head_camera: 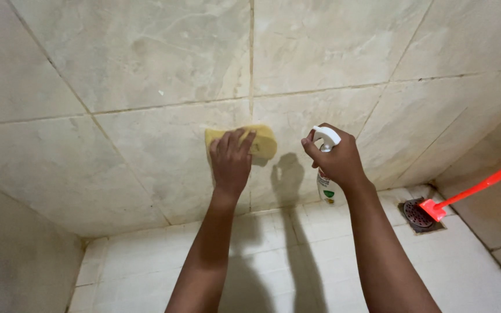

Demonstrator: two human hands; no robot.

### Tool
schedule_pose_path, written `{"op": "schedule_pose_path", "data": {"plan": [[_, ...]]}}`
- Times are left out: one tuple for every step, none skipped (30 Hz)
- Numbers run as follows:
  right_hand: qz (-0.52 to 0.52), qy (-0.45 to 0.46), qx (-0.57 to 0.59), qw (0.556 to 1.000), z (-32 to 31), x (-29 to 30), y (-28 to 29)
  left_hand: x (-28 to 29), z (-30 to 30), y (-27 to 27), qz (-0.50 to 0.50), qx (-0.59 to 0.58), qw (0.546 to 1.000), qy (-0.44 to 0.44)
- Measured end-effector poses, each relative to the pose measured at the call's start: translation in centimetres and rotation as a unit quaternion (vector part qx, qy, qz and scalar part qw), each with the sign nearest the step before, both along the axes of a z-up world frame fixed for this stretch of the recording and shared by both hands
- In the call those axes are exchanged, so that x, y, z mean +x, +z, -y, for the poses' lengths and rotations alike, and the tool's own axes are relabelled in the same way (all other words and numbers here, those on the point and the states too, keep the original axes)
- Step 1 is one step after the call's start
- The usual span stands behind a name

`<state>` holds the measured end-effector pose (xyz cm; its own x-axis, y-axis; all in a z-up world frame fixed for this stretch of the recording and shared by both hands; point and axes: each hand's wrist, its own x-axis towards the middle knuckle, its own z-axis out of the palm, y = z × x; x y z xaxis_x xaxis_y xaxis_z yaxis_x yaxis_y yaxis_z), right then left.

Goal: The person scrubs a tiled wall with a yellow sponge while holding a spray bottle. The person repeatedly sprays the wall and scrubs the surface in a circular motion.

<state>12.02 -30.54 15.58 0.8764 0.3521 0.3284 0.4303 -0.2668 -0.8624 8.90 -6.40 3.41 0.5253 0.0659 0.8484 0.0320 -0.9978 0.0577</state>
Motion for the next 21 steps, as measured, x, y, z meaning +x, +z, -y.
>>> {"op": "schedule_pose_path", "data": {"plan": [[-0.001, 0.001, 0.0, 1.0, 0.1, -0.1, 0.0, -0.2, 0.3, 0.2, -0.001, 0.0, 1.0, 0.001], [0.0, -0.001, -0.001, 1.0, 0.1, -0.1, 0.1, -0.4, 0.5, 0.6, -0.002, -0.007, 1.0, -0.007], [0.0, -0.002, -0.002, 1.0, 0.0, -0.1, 0.2, -0.5, 0.6, 0.9, -0.004, -0.015, 1.0, -0.014], [0.0, -0.001, -0.001, 1.0, 0.0, 0.0, 0.1, -0.6, 0.8, 1.9, -0.004, -0.014, 1.0, -0.012], [0.005, 0.003, 0.008, 1.0, 0.0, 0.2, 0.0, -0.6, 1.0, 2.9, 0.032, -0.017, 0.999, -0.003], [0.009, 0.007, 0.017, 1.0, 0.0, 0.3, -0.1, -0.6, 1.2, 3.8, 0.066, -0.02, 0.998, 0.007], [0.007, 0.009, 0.019, 1.0, -0.2, 0.2, -0.1, -0.9, 1.2, 4.6, 0.065, -0.018, 0.998, 0.009], [0.005, 0.011, 0.024, 1.0, -0.3, 0.1, 0.0, -1.0, 1.2, 5.5, 0.069, -0.029, 0.997, 0.019], [0.002, 0.013, 0.028, 1.0, -0.4, 0.0, 0.1, -1.2, 1.2, 6.4, 0.073, -0.039, 0.996, 0.029], [0.001, 0.016, 0.028, 0.999, -0.6, 0.0, 0.0, -0.8, 0.6, 5.1, 0.072, -0.039, 0.996, 0.032], [-0.005, 0.015, 0.021, 1.0, -0.8, 0.0, -0.1, -0.5, 0.0, 3.7, 0.058, -0.026, 0.998, 0.029], [-0.009, 0.014, 0.015, 1.0, -0.9, 0.0, -0.2, -0.1, -0.6, 2.4, 0.044, -0.013, 0.999, 0.025], [-0.008, 0.017, 0.014, 1.0, -1.0, -0.2, -0.2, 0.2, -1.4, 0.2, 0.045, -0.014, 0.999, 0.027], [-0.006, 0.017, 0.01, 1.0, -1.2, -0.3, -0.2, 0.7, -2.3, -1.9, 0.025, 0.007, 1.0, 0.012], [-0.003, 0.017, 0.006, 1.0, -1.4, -0.4, -0.1, 1.1, -3.3, -3.9, 0.006, 0.028, 1.0, -0.004], [-0.001, 0.02, 0.007, 1.0, -1.7, -0.6, -0.1, 0.2, -3.0, -3.2, 0.008, 0.029, 1.0, -0.001], [-0.006, 0.02, 0.005, 1.0, -1.9, -0.7, -0.1, -0.8, -2.7, -2.6, 0.007, 0.029, 1.0, -0.002], [-0.01, 0.02, 0.002, 1.0, -2.1, -0.8, -0.1, -1.6, -2.4, -2.0, 0.007, 0.029, 1.0, -0.003], [-0.008, 0.023, 0.002, 1.0, -2.3, -0.8, 0.2, -1.4, -2.3, -1.1, 0.009, 0.03, 1.0, 0.0], [-0.013, 0.024, 0.0, 1.0, -2.5, -1.0, 0.4, -1.3, -2.1, -0.4, 0.028, 0.029, 0.999, 0.016], [-0.018, 0.024, -0.002, 1.0, -2.7, -1.0, 0.5, -1.1, -2.0, 0.2, 0.046, 0.028, 0.998, 0.032]]}}
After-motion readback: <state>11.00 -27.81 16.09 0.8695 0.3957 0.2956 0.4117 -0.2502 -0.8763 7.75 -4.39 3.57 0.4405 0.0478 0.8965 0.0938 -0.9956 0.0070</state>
